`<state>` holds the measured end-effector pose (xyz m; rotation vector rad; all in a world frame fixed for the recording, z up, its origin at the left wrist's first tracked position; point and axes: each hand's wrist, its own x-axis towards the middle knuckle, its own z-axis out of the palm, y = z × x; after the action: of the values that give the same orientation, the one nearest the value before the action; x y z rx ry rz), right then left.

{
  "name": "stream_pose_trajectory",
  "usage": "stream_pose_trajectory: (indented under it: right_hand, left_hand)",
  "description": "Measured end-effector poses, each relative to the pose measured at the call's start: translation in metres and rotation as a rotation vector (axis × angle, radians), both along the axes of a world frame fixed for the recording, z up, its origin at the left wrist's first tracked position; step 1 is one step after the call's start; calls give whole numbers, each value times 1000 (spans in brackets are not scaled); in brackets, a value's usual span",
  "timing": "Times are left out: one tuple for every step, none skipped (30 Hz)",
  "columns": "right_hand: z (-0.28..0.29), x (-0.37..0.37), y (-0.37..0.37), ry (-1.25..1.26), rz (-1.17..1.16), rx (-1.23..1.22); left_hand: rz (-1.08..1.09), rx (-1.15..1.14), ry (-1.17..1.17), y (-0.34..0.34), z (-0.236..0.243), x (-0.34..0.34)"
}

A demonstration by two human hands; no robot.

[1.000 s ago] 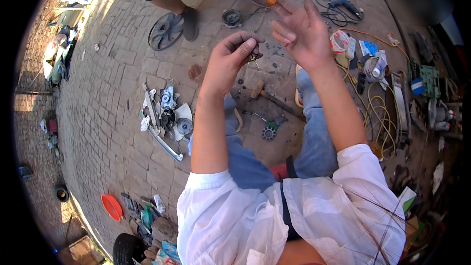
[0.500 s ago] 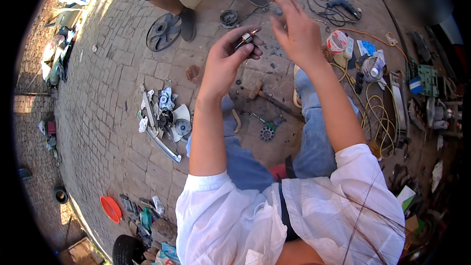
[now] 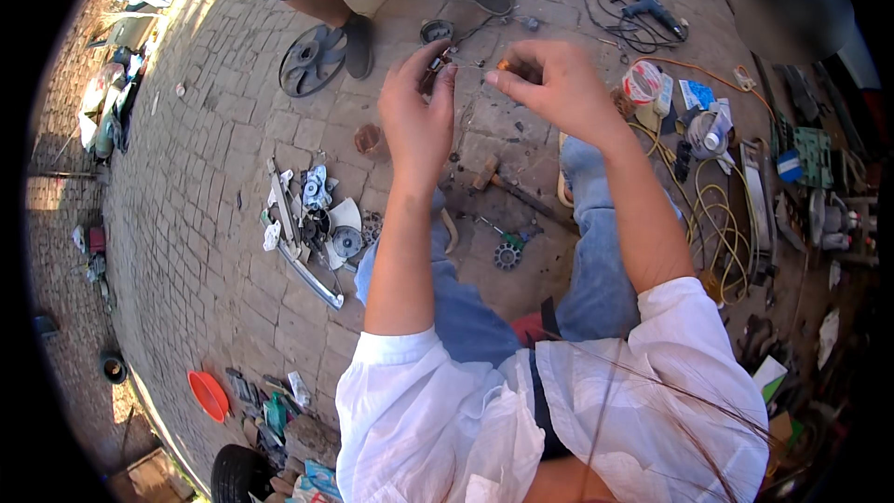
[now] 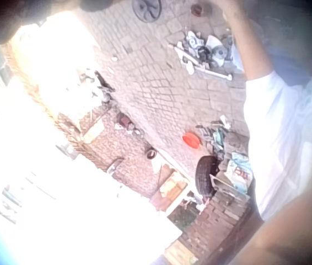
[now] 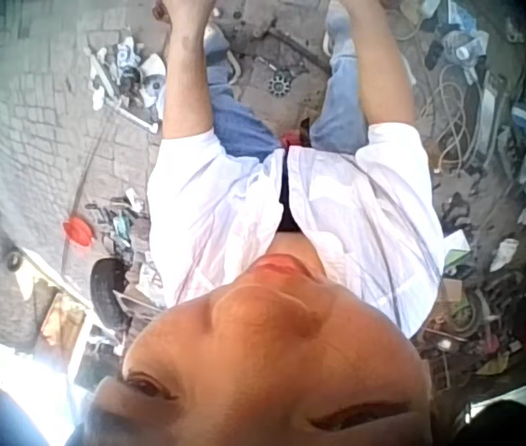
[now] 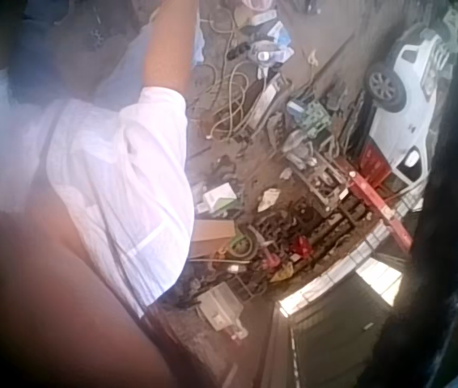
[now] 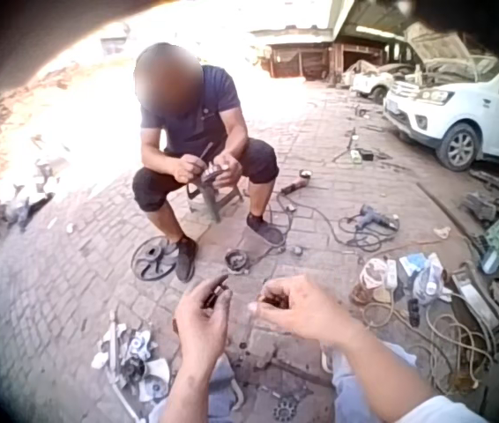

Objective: The person sits on a paved outdoor surface and works on a small mechanical component, likely a spark plug. They use a screwdriver to adjust internal parts and repeatedly wrap an orange insulating material around the component's base.

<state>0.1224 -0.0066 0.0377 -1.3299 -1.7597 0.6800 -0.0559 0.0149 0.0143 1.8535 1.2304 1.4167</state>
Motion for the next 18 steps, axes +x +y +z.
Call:
stream_pose_trajectory:
  right_hand:
    - [3, -1, -1, 104, 104, -113]
    - [7, 0, -2, 204, 201, -223]
    - [11, 1, -4, 322, 250, -268]
    - [14, 2, -5, 440, 299, -313]
    - [16, 2, -6, 559, 351, -354]
    - [16, 2, -6, 675, 367, -371]
    - [16, 2, -7, 790, 381, -386]
    - [16, 2, -6, 906, 398, -401]
    - [16, 3, -6, 910, 397, -388]
    - [17, 5, -6, 914, 395, -375]
    - [18, 5, -6, 918, 395, -361]
    - [20, 5, -7, 890, 386, -350]
    - [20, 4, -7, 861, 377, -338]
    - [19, 3, -6, 834, 368, -332]
    - [18, 2, -6, 834, 384, -336]
    - [17, 2, -5, 833, 400, -341]
    - [17, 2, -5, 834, 414, -346]
    - [16, 3, -4, 845, 409, -344]
  left_hand:
    - [53, 38, 35, -2, 3, -1]
    - [57, 8, 76, -3, 5, 0]
    - [60, -21, 117, -5, 6, 1]
    - [64, -51, 158, -5, 7, 2]
    - [64, 20, 189, -5, 4, 3]
    - [65, 91, 220, -4, -2, 4]
    - [64, 162, 251, -3, -6, 5]
    - [-7, 71, 165, -4, -4, 5]
    - [-88, -36, 78, -4, -3, 5]
    - [-169, -143, -8, -4, -2, 5]
    - [-251, -248, -94, -4, 1, 5]
    - [-272, -217, -64, -6, 4, 6]
    - [-272, -159, -54, -7, 6, 8]
    - [-270, -105, -45, -7, 3, 9]
    - [-268, -52, -35, -7, -1, 11]
    - [-307, -69, -133, -5, -11, 12]
    - [-351, -190, -212, -6, -10, 12]
    - [-392, -311, -291, -7, -9, 12]
